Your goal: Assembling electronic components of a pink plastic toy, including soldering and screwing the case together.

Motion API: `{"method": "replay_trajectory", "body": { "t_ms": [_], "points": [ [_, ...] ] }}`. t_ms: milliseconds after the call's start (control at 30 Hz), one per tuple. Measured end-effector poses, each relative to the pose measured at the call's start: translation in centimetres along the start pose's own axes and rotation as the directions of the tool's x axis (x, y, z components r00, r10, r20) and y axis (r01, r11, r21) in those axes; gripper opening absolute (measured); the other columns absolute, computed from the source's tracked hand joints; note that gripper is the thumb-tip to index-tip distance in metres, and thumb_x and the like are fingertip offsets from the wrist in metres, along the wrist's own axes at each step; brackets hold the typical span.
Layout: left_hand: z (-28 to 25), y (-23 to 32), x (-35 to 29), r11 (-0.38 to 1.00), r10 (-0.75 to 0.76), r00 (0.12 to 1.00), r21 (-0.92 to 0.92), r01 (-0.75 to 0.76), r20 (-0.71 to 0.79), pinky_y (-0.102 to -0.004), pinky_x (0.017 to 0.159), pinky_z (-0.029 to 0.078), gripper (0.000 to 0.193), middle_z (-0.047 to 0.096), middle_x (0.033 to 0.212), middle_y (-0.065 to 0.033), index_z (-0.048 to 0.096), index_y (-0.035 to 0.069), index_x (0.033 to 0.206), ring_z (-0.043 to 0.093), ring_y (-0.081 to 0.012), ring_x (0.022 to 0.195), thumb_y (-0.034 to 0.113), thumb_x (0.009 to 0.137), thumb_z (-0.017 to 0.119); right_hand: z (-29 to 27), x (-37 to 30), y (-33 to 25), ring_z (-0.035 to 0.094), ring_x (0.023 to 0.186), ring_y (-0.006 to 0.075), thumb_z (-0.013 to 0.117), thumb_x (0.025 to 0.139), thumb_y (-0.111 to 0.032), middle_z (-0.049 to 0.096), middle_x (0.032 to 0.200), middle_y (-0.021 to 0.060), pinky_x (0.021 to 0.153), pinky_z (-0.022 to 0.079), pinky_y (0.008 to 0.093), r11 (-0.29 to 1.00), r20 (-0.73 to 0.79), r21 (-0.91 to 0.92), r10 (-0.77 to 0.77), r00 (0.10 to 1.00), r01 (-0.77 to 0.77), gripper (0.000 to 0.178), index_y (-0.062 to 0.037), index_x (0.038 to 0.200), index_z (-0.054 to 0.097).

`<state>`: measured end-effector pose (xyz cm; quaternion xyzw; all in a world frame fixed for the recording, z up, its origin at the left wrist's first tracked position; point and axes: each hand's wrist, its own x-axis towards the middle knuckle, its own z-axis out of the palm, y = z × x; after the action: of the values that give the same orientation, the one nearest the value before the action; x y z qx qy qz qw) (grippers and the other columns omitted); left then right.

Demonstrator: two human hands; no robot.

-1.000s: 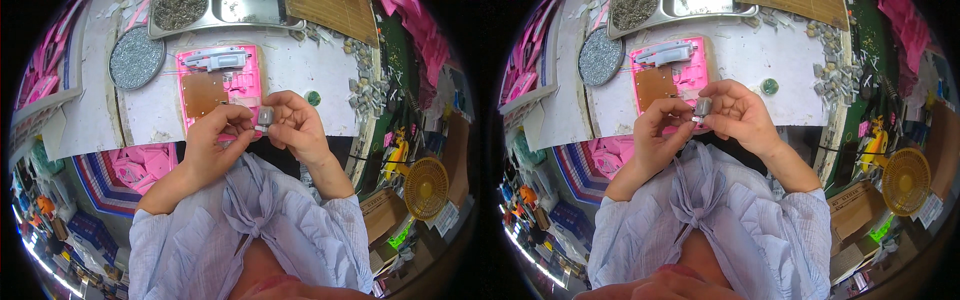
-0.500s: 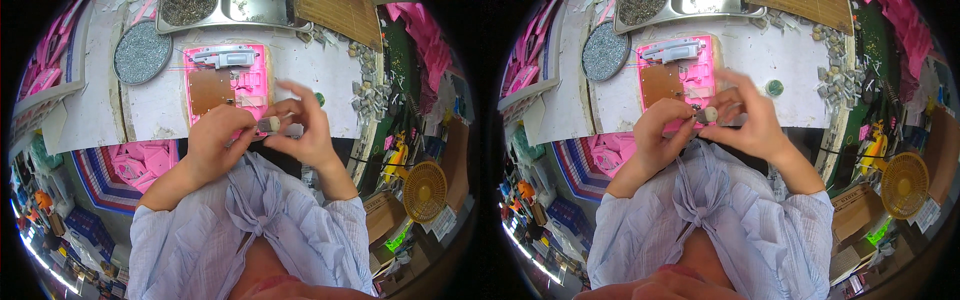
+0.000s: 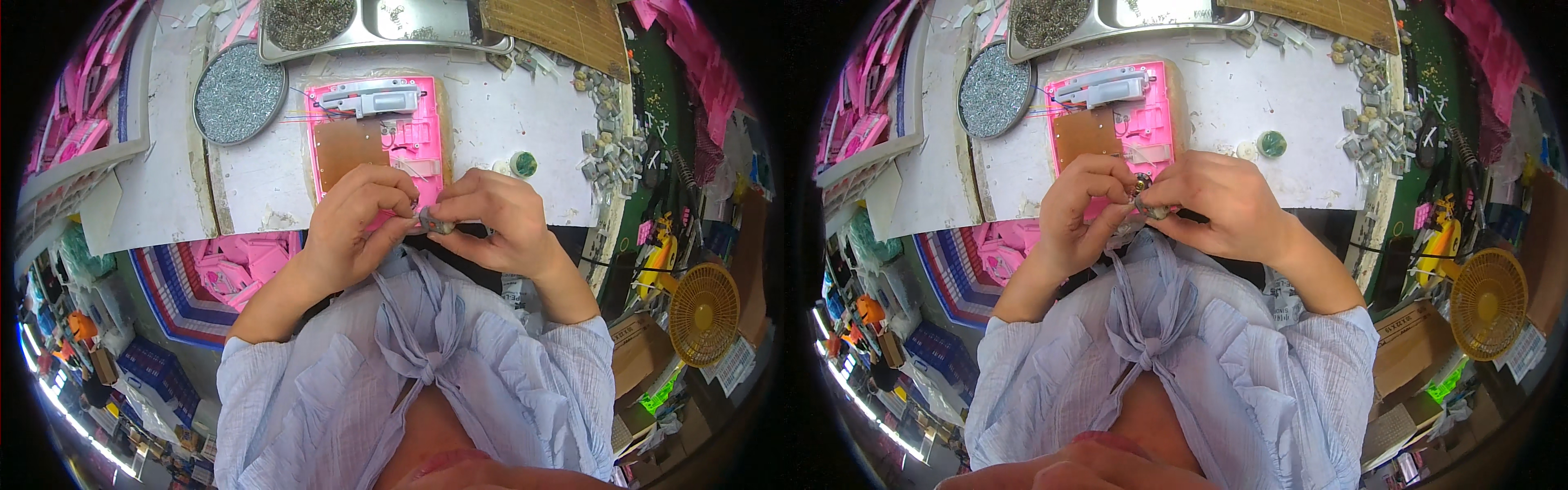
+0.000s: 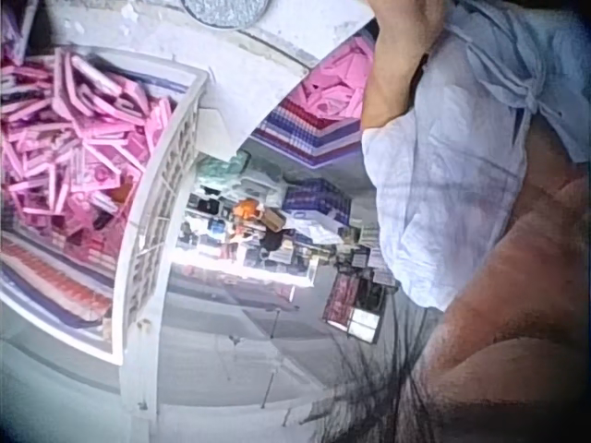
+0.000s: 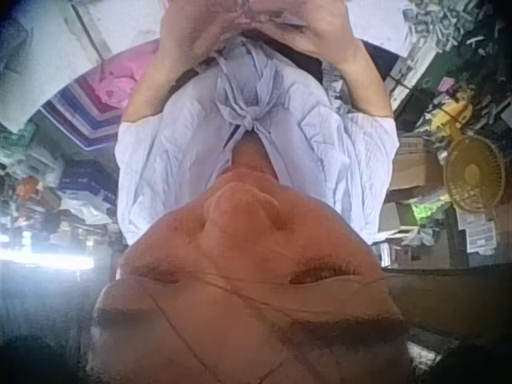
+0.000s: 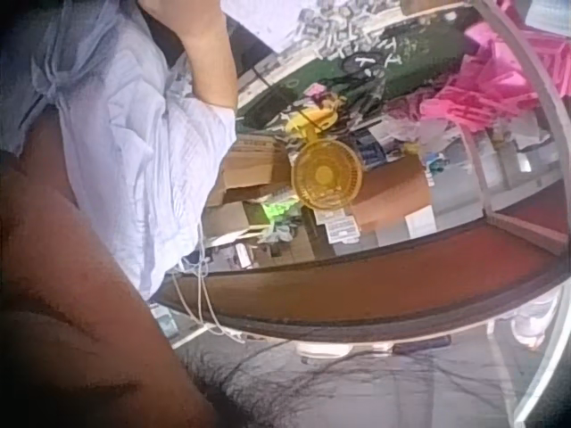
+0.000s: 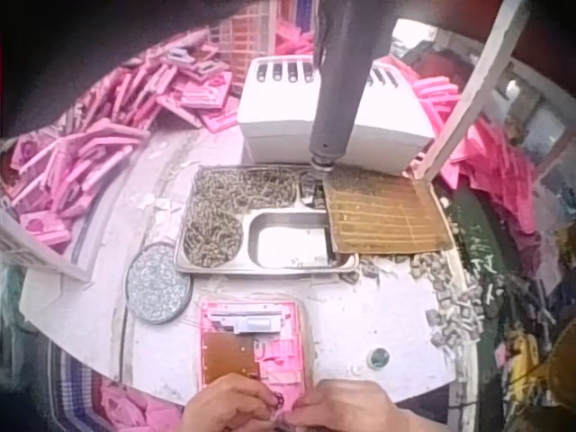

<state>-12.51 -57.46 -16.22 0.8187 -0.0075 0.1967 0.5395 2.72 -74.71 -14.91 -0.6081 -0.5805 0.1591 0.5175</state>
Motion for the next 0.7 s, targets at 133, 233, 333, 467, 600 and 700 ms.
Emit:
{"method": "replay_trajectory", "body": {
  "t_ms": [133, 233, 333, 467, 600, 700],
  "points": [
    [0.0, -0.1, -0.1, 0.998, 0.022, 0.999, 0.066, -0.020, -0.023, -0.0363, 0.078, 0.052, 0.025, 0.060, 0.109, -0.0151, 0.064, 0.003, 0.095, 0.062, -0.0290, 0.095, -0.001, 0.075, 0.079, -0.3, -0.3, -0.2, 0.068, 0.081, 0.0280, 0.082, 0.072, -0.003, 0.068, 0.094, 0.0094, 0.071, 0.057, 0.0373, 0.998, 0.064, -0.065, -0.007, 0.998, 0.011, 0.035, -0.0070, 0.104, 0.068],
    [0.2, -0.5, -0.7, 0.997, 0.038, 0.996, 0.069, -0.033, -0.074, -0.0342, 0.076, 0.052, 0.024, 0.057, 0.110, -0.0158, 0.067, 0.002, 0.094, 0.061, -0.0268, 0.093, -0.001, 0.075, 0.080, 0.0, -0.5, 0.1, 0.068, 0.083, 0.0278, 0.082, 0.073, -0.003, 0.068, 0.096, 0.0099, 0.071, 0.057, 0.0370, 0.993, 0.046, -0.107, -0.041, 0.998, 0.046, 0.036, -0.0069, 0.106, 0.068],
    [0.4, -0.6, -1.1, 0.999, 0.022, 0.994, 0.038, -0.018, -0.104, -0.0315, 0.073, 0.052, 0.024, 0.057, 0.110, -0.0153, 0.070, 0.002, 0.095, 0.061, -0.0234, 0.091, -0.001, 0.074, 0.081, 0.0, -0.6, 0.2, 0.068, 0.084, 0.0279, 0.081, 0.073, -0.003, 0.068, 0.097, 0.0099, 0.071, 0.057, 0.0364, 0.988, 0.045, -0.139, -0.055, 0.998, 0.061, 0.035, -0.0066, 0.106, 0.068],
    [0.0, -0.5, -1.0, 1.000, 0.024, 0.994, 0.006, -0.023, -0.103, -0.0282, 0.070, 0.052, 0.026, 0.056, 0.111, -0.0145, 0.071, 0.003, 0.098, 0.061, -0.0202, 0.089, 0.000, 0.074, 0.083, -0.1, -0.7, 0.4, 0.069, 0.086, 0.0291, 0.080, 0.075, -0.003, 0.069, 0.101, 0.0117, 0.073, 0.057, 0.0371, 0.984, 0.034, -0.173, -0.046, 0.998, 0.051, 0.035, -0.0051, 0.108, 0.067],
    [-1.9, -0.9, 0.4, 0.949, -0.008, 0.959, 0.300, 0.097, -0.284, -0.0362, 0.079, 0.051, 0.027, 0.058, 0.111, -0.0155, 0.070, 0.002, 0.100, 0.062, -0.0247, 0.090, 0.002, 0.076, 0.081, -1.2, -0.5, 1.8, 0.070, 0.091, 0.0313, 0.078, 0.078, -0.002, 0.071, 0.109, 0.0138, 0.075, 0.058, 0.0382, 0.970, -0.082, -0.242, -0.014, 0.997, -0.007, 0.034, -0.0030, 0.110, 0.066],
    [-3.5, -3.6, 2.0, 0.768, 0.083, 0.957, 0.630, 0.115, -0.277, -0.0409, 0.085, 0.047, 0.025, 0.061, 0.107, -0.0147, 0.069, 0.004, 0.102, 0.062, -0.0280, 0.090, 0.008, 0.080, 0.079, -1.4, 0.6, 2.3, 0.070, 0.096, 0.0315, 0.075, 0.079, -0.002, 0.071, 0.113, 0.0134, 0.079, 0.057, 0.0397, 0.942, -0.142, -0.292, 0.127, 0.982, -0.164, 0.032, -0.0028, 0.110, 0.066]
  ]
}}
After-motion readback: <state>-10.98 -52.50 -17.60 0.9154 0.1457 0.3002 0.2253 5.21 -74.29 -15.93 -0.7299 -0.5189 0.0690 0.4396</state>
